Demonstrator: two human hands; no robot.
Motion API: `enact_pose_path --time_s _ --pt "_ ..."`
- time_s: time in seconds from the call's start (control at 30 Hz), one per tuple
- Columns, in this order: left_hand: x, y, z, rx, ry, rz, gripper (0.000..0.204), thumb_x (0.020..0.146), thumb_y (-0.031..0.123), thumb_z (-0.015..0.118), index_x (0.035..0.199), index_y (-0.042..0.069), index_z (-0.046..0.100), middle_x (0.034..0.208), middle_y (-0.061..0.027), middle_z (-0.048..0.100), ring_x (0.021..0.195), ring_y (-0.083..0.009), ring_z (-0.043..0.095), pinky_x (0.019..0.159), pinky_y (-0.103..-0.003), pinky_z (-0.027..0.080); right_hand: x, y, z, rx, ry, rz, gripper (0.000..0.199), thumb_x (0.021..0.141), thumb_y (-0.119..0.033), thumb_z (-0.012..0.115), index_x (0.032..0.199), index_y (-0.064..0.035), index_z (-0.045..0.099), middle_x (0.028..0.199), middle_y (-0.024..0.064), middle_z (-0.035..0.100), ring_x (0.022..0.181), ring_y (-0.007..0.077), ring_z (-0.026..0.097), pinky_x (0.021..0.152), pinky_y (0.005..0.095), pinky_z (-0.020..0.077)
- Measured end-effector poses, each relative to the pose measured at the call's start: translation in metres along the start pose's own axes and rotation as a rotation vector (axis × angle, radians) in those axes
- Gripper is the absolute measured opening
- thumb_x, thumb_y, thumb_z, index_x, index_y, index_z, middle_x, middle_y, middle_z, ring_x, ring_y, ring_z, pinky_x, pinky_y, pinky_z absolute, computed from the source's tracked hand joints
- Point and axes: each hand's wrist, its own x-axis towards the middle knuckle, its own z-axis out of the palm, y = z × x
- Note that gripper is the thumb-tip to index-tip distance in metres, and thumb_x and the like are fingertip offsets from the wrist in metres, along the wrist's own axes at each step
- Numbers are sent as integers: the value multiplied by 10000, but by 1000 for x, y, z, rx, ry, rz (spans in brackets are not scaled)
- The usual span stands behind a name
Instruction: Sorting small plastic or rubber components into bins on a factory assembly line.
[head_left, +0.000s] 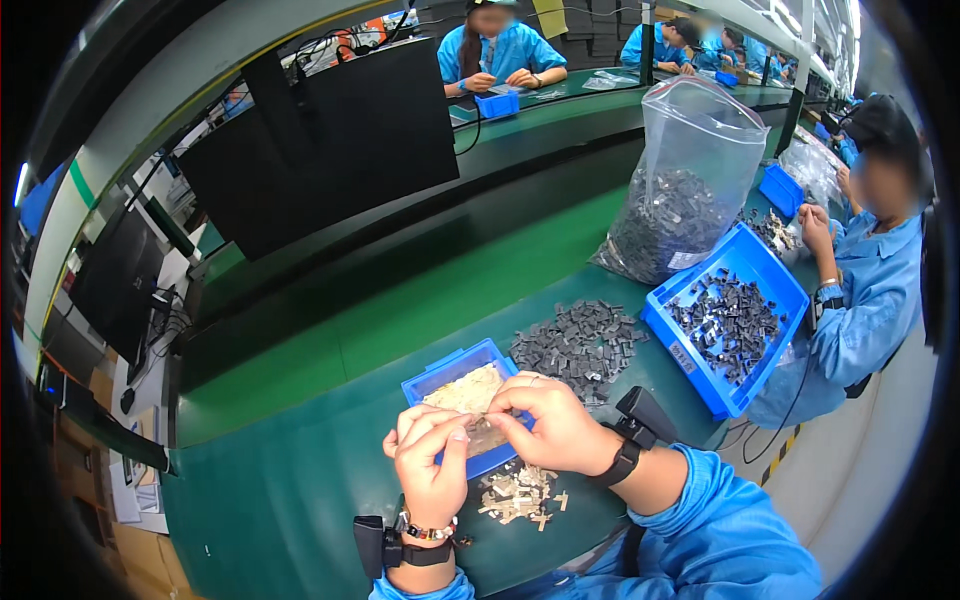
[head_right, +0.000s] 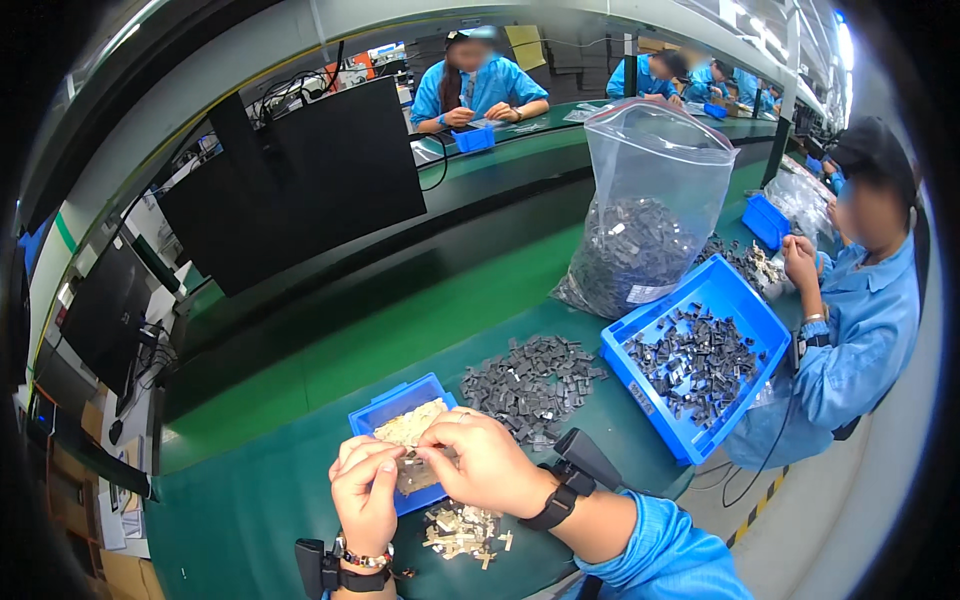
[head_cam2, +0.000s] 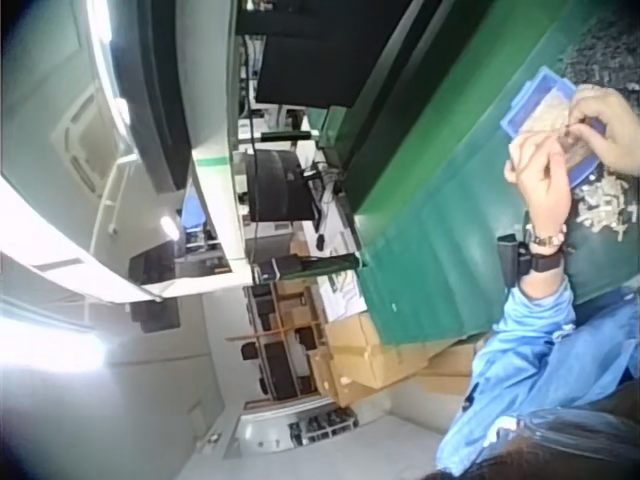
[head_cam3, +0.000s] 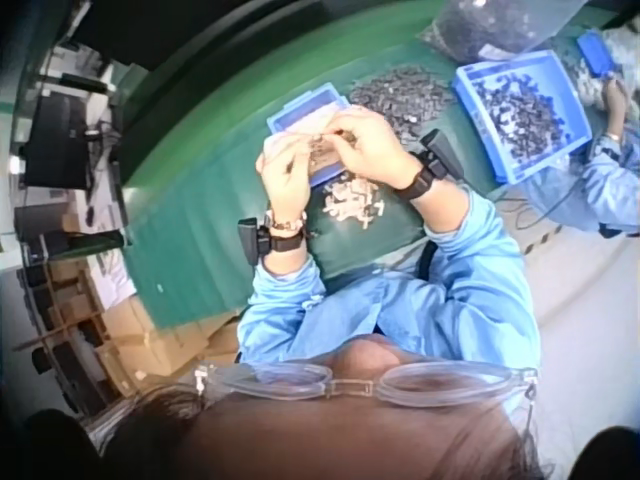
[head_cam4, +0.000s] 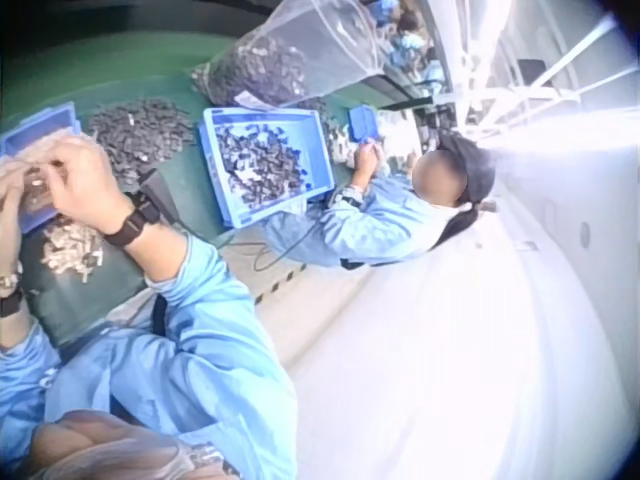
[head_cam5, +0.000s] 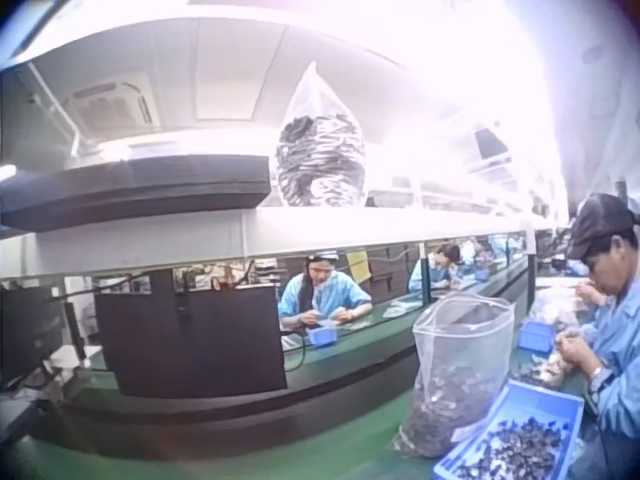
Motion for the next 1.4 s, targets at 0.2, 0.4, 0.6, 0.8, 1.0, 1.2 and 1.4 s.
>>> enact_pose_path --time_s 0.2,0.4,0.6,0.8,1.0,1.2,1.4 --pt "-1 -9 -2 -58 140 -53 134 852 109 629 909 59 740 856 -6 725 947 -182 599 907 -360 334 21 21 -36 -169 256 70 93 785 10 655 874 -4 678 857 140 681 853 307 652 779 382 513" --pt "4 -3 10 -18 96 7 119 867 24 609 870 -37 711 818 -94 709 894 -229 590 834 -358 466 17 89 -83 -658 321 264 290 750 -7 673 1041 -7 676 974 184 685 949 355 650 854 434 511" --pt "-4 -18 6 -105 172 -41 111 830 44 635 824 -49 695 813 -119 670 857 -269 594 819 -371 463 22 106 -68 -706 260 281 280 751 -35 581 1002 -21 706 909 224 687 893 382 665 802 479 528" --pt "-8 -23 -4 -83 87 10 197 960 83 584 1009 -81 682 998 -120 663 916 -203 618 829 -311 476 19 107 -64 -624 349 262 256 767 -9 588 998 -12 699 819 172 685 806 353 648 750 446 518" --pt "-5 -14 -9 -62 64 3 170 945 47 598 1023 -82 678 1011 -143 658 934 -245 620 846 -352 485 23 69 -46 -156 371 146 273 811 -4 679 1082 -3 646 864 105 663 801 250 646 737 342 519" --pt "5 20 -4 180 30 263 187 899 20 643 1054 -79 678 1039 -208 651 974 -338 613 882 -416 481 14 22 5 559 -24 30 204 840 2 636 1036 18 583 822 49 614 797 135 604 787 308 504" --pt "-1 11 -12 42 36 330 194 805 -85 679 998 -76 697 982 -204 666 913 -347 633 821 -414 513 13 15 30 983 -202 183 264 855 19 621 1100 7 523 893 23 533 811 74 535 762 230 471"
